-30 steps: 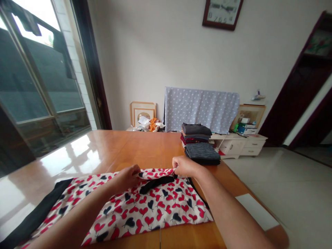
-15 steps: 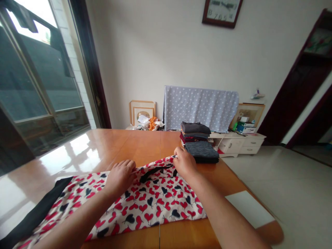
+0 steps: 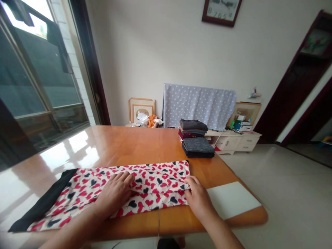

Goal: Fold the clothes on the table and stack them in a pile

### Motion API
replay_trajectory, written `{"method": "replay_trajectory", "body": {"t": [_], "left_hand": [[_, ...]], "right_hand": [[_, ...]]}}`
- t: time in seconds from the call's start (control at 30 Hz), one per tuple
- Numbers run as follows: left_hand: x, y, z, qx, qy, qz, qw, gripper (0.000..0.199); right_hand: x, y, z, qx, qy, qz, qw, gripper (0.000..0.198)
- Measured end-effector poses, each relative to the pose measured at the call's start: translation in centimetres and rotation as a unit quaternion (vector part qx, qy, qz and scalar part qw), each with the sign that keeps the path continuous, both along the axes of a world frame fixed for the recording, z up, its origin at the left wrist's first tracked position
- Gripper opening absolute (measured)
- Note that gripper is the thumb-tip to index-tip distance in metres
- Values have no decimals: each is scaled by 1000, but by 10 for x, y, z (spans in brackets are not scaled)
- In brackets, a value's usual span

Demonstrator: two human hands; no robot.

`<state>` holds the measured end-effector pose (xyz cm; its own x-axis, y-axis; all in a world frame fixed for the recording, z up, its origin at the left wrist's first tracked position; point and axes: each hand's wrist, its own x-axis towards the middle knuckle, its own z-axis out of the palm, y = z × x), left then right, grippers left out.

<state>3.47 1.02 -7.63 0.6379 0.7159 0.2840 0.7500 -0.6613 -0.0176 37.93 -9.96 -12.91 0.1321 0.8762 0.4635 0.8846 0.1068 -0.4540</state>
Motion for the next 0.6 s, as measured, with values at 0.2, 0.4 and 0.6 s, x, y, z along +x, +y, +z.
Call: {"method": "replay_trajectory", "body": {"t": [0.2, 0.4, 0.6], "left_hand": [[-29, -3, -13, -6, -64, 64, 996, 27], [-59, -17, -15, -14, -77, 127, 989, 14], [-73, -26, -8, -37, -91, 144, 985, 11]], "right_hand": [[4, -1, -6, 7, 9, -8, 1000, 28], [7, -4, -18, 11, -7, -21, 1000, 38], [16, -1, -25, -2, 6, 5, 1000, 32]]}}
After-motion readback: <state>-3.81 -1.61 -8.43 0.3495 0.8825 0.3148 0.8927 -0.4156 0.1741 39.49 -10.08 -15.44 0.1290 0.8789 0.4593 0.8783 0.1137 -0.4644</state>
